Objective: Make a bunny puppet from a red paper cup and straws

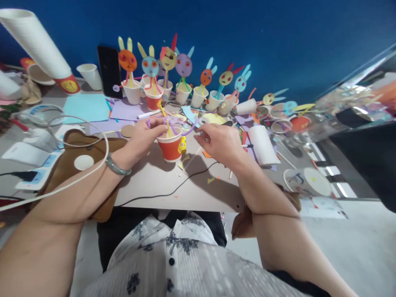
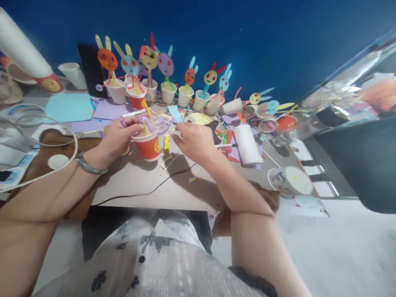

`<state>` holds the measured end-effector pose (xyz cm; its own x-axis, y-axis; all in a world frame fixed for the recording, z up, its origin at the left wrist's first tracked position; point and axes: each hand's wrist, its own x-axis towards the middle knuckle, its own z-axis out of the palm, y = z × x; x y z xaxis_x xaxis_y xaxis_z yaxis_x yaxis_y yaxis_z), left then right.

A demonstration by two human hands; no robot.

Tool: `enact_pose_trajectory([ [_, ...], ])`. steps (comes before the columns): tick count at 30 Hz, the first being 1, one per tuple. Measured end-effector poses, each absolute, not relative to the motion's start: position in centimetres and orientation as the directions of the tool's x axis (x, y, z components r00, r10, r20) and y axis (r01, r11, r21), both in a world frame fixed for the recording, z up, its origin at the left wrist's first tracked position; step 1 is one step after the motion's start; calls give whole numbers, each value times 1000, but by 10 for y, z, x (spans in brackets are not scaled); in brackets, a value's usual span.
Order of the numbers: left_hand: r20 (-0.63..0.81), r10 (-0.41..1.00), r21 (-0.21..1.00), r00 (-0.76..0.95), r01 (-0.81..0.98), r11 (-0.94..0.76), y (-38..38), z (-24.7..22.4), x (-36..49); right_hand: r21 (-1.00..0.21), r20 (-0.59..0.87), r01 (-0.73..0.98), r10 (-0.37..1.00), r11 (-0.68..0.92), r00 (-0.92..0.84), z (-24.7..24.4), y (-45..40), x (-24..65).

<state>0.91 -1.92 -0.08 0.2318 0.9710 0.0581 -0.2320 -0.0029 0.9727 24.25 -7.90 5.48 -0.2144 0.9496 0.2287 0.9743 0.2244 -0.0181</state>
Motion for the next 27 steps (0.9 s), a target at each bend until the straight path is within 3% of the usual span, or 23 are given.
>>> enact_pose_trajectory([
  [4, 43, 970, 963, 241, -269, 24, -21, -1, 10, -50, 349, 866, 821, 497, -451, 68, -120, 231],
  [7, 36, 977, 967, 211, -253, 19, -23, 0, 12, -21, 349, 703, 664, 711, -661, 79, -148, 225],
  [10, 9, 981, 965, 195, -259, 42, -23, 1, 14, 31, 309, 562, 527, 826, -792, 89, -167, 219],
  [14, -19, 984, 961, 178, -268, 66, -21, 3, 15, 40, 303, 437, 406, 899, -862, 97, -180, 215],
  [20, -46, 980, 960, 192, -264, 97, -21, 3, 14, -38, 267, 424, 418, 905, -868, 95, -196, 215],
  [27, -58, 986, 959, 158, -266, 99, -21, 7, 15, 143, 318, 261, 205, 955, -926, 93, -206, 210],
])
